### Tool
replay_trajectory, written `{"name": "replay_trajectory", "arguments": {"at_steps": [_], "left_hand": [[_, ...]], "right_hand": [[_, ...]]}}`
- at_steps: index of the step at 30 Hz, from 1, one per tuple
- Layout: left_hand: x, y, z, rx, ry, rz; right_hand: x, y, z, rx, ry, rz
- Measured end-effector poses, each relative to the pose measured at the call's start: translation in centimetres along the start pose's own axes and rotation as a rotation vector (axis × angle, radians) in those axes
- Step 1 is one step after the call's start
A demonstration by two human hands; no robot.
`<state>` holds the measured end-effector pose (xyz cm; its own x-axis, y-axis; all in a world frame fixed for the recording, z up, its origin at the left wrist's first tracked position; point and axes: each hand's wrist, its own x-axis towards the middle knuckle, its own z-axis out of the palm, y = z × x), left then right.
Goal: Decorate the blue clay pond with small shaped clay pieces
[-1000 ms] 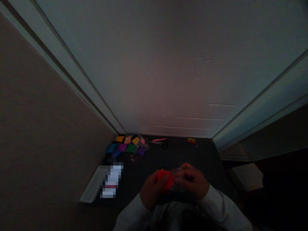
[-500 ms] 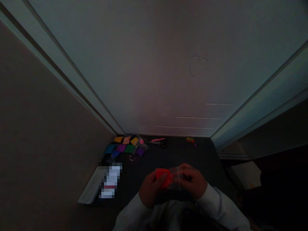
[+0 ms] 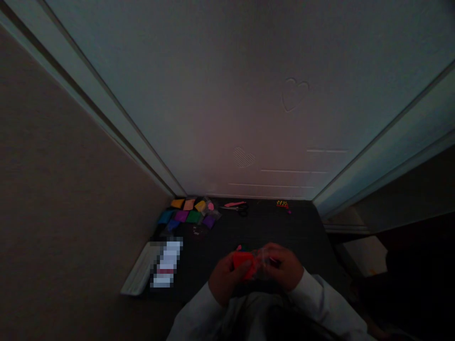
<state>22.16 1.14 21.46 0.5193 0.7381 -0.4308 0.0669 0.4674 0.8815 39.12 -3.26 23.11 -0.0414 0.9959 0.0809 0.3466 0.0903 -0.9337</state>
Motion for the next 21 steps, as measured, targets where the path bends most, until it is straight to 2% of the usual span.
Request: {"name": "replay_trajectory", "arguments": {"at_steps": [14,21], "left_hand": [[0.2,-1.6,-0.7,0.024,0.005,-0.056],[0.2,-1.6,-0.6,0.033,-0.021,-0.079]], "right_hand": [[-0.4,1.3,1.4,-0.004,-0.035,0.073],[-0.2,1.7,1.5,0.013,-0.065,0.064]]}}
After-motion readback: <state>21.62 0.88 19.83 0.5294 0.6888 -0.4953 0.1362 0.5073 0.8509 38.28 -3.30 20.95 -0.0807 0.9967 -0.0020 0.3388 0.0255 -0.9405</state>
